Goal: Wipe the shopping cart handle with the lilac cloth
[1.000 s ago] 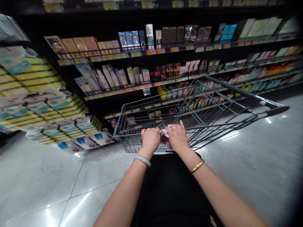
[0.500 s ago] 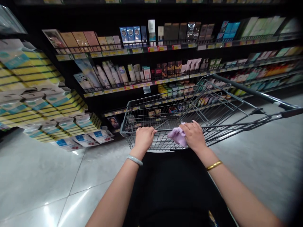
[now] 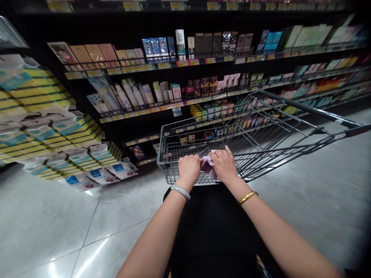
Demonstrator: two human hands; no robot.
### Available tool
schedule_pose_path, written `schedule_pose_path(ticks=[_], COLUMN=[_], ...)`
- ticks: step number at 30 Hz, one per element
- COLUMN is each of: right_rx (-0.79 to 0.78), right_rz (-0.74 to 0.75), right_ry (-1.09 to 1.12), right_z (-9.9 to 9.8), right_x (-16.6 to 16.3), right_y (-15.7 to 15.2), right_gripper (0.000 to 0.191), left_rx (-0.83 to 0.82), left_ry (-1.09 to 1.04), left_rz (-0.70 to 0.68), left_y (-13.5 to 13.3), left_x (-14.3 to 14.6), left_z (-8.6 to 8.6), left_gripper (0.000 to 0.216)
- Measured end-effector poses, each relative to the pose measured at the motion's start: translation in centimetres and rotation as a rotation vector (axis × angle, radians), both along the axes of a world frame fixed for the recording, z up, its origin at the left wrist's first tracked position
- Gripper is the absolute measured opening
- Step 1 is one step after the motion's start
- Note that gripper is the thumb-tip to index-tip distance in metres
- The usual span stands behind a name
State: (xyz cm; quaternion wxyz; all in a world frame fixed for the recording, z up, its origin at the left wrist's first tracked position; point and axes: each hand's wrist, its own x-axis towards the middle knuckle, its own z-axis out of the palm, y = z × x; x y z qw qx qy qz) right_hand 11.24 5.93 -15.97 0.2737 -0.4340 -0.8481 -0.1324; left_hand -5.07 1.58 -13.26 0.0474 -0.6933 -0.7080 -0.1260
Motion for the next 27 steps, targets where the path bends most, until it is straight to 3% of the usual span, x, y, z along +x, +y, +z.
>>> schedule_pose_path(ticks=[3, 8, 12, 16, 19, 22, 27], right_rx=[0.033, 0.013, -0.011, -0.006, 0.010, 0.039, 0.081], right_rz=[-0.016, -0.094, -0.141, -0.041, 0.014, 0.051, 0.023], right_ry=[-0.037, -0.042, -0.016, 0.010, 0.011, -0.027, -0.079], right_z=[-0.2, -0.5, -0.5, -0.4, -0.5, -0.7, -1.4], right_x=[3.3, 7.0, 4.2, -0.9, -2.4, -0.4, 6.1], right_y=[0.6, 1.7, 1.6, 0.6, 0.3, 0.8, 2.3], right_gripper=[0.028, 0.030, 0.026, 0.029, 0.027, 0.027, 0.028], left_rx=[-0.004, 0.014, -0.053, -0.041, -0.011, -0.002, -0.013], left_ry=[-0.016, 0.043, 0.050, 0.055, 0.054, 0.036, -0.010], left_rz=[-0.041, 0.032, 0.014, 0.035, 0.022, 0.000, -0.076], left_y=[-0.3, -1.0, -0.5, 0.2, 0.3, 0.2, 0.0], left_x=[-0.6, -4.0, -4.5, -3.3, -2.4, -1.6, -0.9], left_z=[0.1, -0.1, -0.2, -0.2, -0.5, -0.7, -0.7], left_gripper=[0.034, 0.039, 0.032, 0.031, 0.029, 0.028, 0.033])
